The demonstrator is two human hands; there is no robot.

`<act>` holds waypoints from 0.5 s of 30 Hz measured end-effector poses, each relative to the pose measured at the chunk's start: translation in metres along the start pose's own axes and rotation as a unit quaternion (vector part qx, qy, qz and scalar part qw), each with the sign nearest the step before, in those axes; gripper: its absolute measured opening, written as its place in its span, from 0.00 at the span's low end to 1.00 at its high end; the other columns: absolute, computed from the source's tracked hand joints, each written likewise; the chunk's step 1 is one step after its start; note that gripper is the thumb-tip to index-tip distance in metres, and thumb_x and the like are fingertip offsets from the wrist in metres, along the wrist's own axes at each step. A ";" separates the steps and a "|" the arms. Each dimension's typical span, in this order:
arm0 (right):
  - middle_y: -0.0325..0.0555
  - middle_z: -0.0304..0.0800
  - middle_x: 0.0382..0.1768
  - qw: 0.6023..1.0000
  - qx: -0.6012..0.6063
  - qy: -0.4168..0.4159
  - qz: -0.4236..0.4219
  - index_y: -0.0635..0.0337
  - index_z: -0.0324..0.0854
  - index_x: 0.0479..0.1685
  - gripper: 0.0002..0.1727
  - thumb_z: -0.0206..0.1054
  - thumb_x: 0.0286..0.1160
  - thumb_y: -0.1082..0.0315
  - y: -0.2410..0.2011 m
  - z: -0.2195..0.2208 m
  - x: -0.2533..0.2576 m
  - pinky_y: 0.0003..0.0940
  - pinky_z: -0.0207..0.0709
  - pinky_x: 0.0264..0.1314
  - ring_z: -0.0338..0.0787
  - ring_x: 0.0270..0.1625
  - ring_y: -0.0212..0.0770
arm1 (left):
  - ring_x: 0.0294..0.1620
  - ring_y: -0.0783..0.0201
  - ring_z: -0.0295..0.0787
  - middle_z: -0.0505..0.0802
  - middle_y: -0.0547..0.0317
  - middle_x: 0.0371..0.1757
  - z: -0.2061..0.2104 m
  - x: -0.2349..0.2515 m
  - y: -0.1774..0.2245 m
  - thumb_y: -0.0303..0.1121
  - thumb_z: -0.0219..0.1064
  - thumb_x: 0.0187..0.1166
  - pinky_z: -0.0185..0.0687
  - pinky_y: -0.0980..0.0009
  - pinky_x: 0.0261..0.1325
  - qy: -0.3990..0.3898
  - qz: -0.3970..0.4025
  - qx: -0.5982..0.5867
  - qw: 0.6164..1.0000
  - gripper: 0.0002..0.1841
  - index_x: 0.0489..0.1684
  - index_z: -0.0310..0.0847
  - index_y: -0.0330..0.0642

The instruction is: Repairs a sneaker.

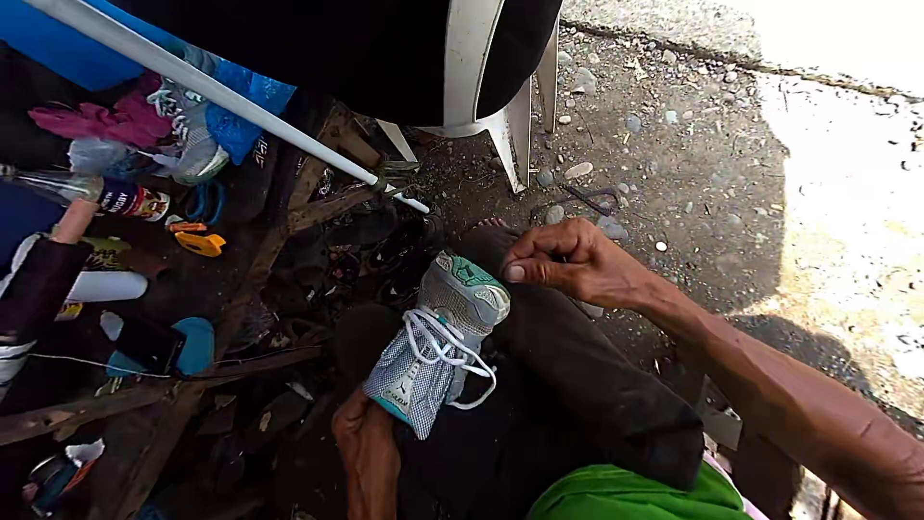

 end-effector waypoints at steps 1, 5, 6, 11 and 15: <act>0.27 0.81 0.21 1.000 -0.009 -0.013 0.006 0.60 0.91 0.42 0.09 0.70 0.82 0.64 0.001 -0.003 0.000 0.13 0.62 0.22 0.70 0.21 0.16 | 0.32 0.81 0.91 0.95 0.76 0.30 -0.003 -0.001 0.000 0.22 0.59 0.78 0.89 0.80 0.40 -0.020 -0.004 -0.003 1.000 0.17 0.29 0.93 0.52; 0.27 0.72 0.13 0.976 -0.037 -0.207 0.056 0.58 0.83 0.23 0.23 0.67 0.84 0.52 0.006 -0.005 -0.009 0.18 0.53 0.17 0.65 0.15 0.18 | 0.28 0.81 0.88 0.95 0.73 0.28 -0.012 -0.007 -0.003 0.33 0.71 0.74 0.85 0.82 0.35 -0.075 -0.030 -0.035 0.996 0.07 0.30 0.95 0.55; 0.27 0.75 0.13 0.965 -0.002 -0.259 0.047 0.60 0.82 0.21 0.24 0.65 0.86 0.53 0.000 0.002 -0.011 0.17 0.52 0.16 0.65 0.15 0.17 | 0.28 0.81 0.89 0.95 0.73 0.29 -0.013 -0.008 -0.005 0.37 0.74 0.73 0.85 0.82 0.35 -0.080 -0.035 -0.047 0.995 0.05 0.31 0.96 0.56; 0.31 0.82 0.23 0.991 0.037 -0.112 -0.063 0.64 0.89 0.55 0.20 0.53 0.94 0.59 -0.036 0.016 -0.008 0.11 0.66 0.23 0.72 0.21 0.15 | 0.35 0.78 0.92 0.97 0.70 0.35 -0.010 -0.014 -0.009 0.43 0.78 0.70 0.89 0.79 0.43 -0.110 -0.038 -0.097 0.989 0.06 0.37 0.97 0.57; 0.39 0.84 0.22 0.892 -0.418 -0.016 -0.171 0.53 0.90 0.54 0.28 0.54 0.88 0.41 -0.032 0.013 0.000 0.36 0.72 0.20 0.81 0.19 0.37 | 0.34 0.81 0.90 0.96 0.72 0.36 -0.009 -0.020 -0.010 0.46 0.75 0.74 0.86 0.82 0.40 -0.129 -0.030 -0.125 0.983 0.07 0.37 0.97 0.59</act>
Point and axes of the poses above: each hand's wrist, its own x-axis towards the middle knuckle, its own z-axis out of the palm, y = z × x, the point moved 5 cm from there along x, towards the middle knuckle
